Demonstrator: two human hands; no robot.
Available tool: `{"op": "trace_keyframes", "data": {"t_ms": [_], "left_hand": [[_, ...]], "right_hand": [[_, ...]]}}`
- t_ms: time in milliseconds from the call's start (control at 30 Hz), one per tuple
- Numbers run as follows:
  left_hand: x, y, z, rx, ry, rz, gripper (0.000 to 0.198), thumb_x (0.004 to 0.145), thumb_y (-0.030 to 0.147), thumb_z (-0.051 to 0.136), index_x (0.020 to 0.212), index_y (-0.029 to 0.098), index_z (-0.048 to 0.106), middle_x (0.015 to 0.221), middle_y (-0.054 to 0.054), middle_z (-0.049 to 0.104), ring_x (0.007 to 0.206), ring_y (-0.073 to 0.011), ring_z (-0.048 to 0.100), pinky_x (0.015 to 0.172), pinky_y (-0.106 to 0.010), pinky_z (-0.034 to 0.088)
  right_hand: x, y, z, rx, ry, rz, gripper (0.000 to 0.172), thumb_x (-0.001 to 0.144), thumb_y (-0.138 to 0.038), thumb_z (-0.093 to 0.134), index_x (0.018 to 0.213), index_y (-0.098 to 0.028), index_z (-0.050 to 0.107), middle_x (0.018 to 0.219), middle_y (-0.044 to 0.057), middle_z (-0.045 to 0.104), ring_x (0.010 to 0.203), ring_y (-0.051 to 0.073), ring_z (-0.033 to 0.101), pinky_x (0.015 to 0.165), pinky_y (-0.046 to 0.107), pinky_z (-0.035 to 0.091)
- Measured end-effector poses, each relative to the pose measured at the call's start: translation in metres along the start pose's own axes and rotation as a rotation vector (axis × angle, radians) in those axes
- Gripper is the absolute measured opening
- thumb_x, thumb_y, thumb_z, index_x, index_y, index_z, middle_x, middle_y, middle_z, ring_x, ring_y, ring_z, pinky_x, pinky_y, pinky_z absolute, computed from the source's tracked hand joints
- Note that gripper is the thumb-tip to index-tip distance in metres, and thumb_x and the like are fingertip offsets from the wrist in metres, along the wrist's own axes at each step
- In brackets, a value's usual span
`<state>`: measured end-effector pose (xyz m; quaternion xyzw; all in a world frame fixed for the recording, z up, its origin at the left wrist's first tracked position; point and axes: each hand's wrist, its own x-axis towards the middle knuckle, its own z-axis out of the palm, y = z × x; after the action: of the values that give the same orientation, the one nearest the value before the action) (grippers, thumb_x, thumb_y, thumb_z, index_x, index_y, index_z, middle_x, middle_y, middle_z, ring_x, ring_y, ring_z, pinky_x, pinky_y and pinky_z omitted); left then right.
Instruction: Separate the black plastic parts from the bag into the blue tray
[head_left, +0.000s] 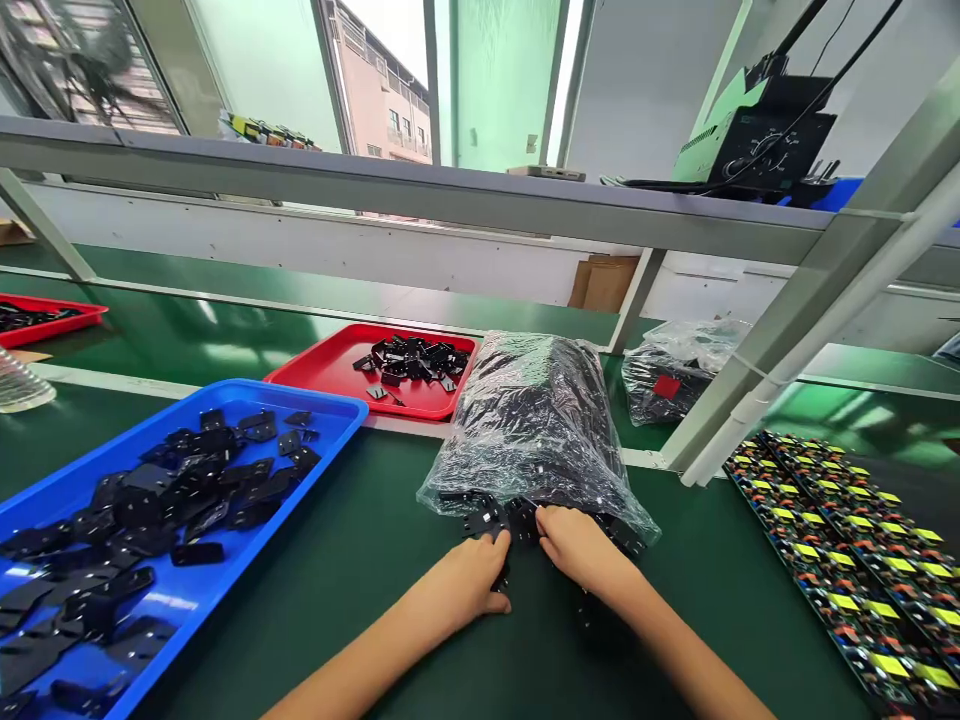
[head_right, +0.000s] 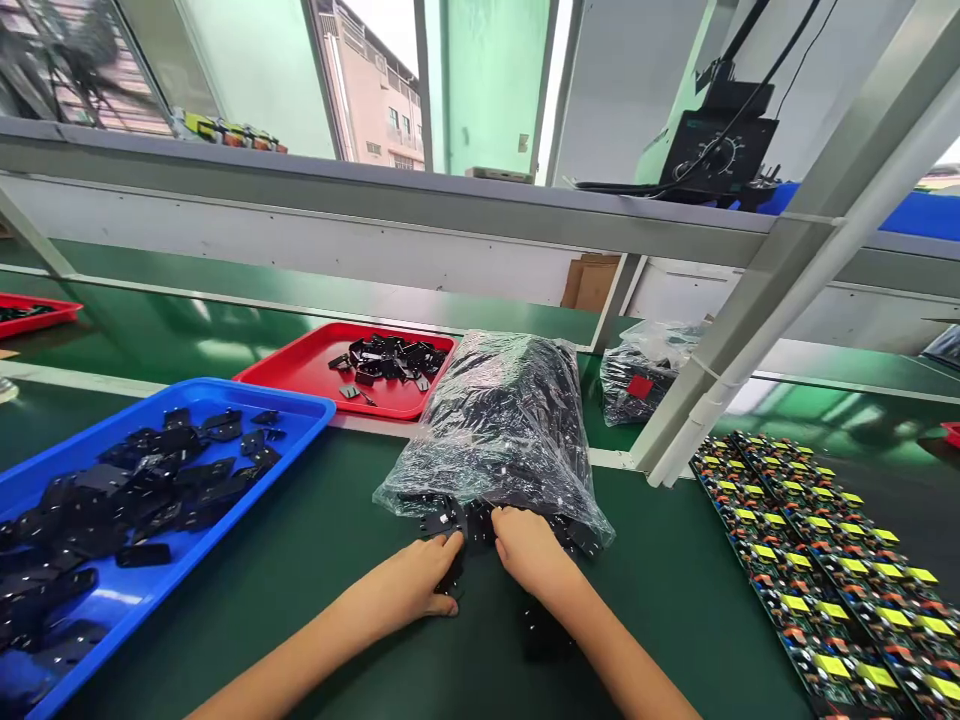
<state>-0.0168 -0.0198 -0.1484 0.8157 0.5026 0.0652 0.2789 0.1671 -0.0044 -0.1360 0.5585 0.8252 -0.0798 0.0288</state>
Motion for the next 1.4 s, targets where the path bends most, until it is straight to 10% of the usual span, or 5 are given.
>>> {"op": "trace_keyframes", "data": {"t_ms": [300, 600, 900, 1067, 1400], "left_hand": [[0.013, 0.006, -0.034, -0.732, -0.236, 0.142, 0.031, 0.071, 0.032, 0.063, 0.099, 0.022, 0.054, 0.071, 0.005, 0.046, 0.059, -0.0124, 0.05, 0.055, -0.023, 0.037], [0.033, -0.001, 0.008, -2.01, -0.233, -0.029, 0.02, 0.08, 0.032, 0.048, 0.069, 0.016, 0.047, 0.048, 0.008, 0.026, 0.041, -0.0056, 0.028, 0.043, -0.018, 0.023], [0.03, -0.003, -0.007, -2.102, -0.166, -0.076, 0.041, 0.09, 0.038, 0.038, 0.079, 0.008, 0.064, 0.083, -0.011, 0.065, 0.092, -0.0239, 0.061, 0.088, -0.038, 0.042], [0.031, -0.008, -0.007, -2.153, -0.156, 0.006, 0.052, 0.091, 0.041, 0.033, 0.122, 0.003, 0.051, 0.127, -0.018, 0.055, 0.123, -0.0286, 0.045, 0.106, -0.043, 0.027], [0.035, -0.015, -0.002, -2.185, 0.016, 0.059, 0.067, 0.09, 0.04, 0.034, 0.142, 0.001, 0.019, 0.134, -0.021, 0.047, 0.127, -0.028, 0.041, 0.107, -0.041, 0.026]], "right_hand": [[-0.006, 0.003, 0.036, 0.062, 0.303, 0.026, 0.044, 0.082, -0.027, 0.058, 0.123, -0.021, 0.047, 0.102, 0.007, 0.063, 0.087, 0.023, 0.064, 0.064, 0.029, 0.046], [-0.004, 0.004, 0.056, 0.039, 0.459, -0.007, 0.034, 0.078, -0.011, 0.055, 0.111, -0.018, 0.051, 0.094, 0.005, 0.063, 0.085, 0.022, 0.061, 0.065, 0.031, 0.05], [0.0, -0.003, 0.061, -0.024, 0.541, -0.072, 0.026, 0.079, -0.008, 0.051, 0.103, -0.017, 0.052, 0.087, 0.006, 0.062, 0.078, 0.021, 0.058, 0.063, 0.032, 0.047], [-0.003, 0.001, 0.06, 0.008, 0.595, -0.011, 0.029, 0.08, -0.004, 0.042, 0.103, -0.017, 0.053, 0.085, 0.006, 0.062, 0.077, 0.02, 0.058, 0.062, 0.028, 0.045], [-0.012, 0.007, 0.046, 0.267, 0.794, -0.155, 0.016, 0.088, -0.015, 0.042, 0.08, -0.019, 0.056, 0.072, 0.002, 0.058, 0.066, 0.013, 0.056, 0.058, 0.023, 0.042]]}}
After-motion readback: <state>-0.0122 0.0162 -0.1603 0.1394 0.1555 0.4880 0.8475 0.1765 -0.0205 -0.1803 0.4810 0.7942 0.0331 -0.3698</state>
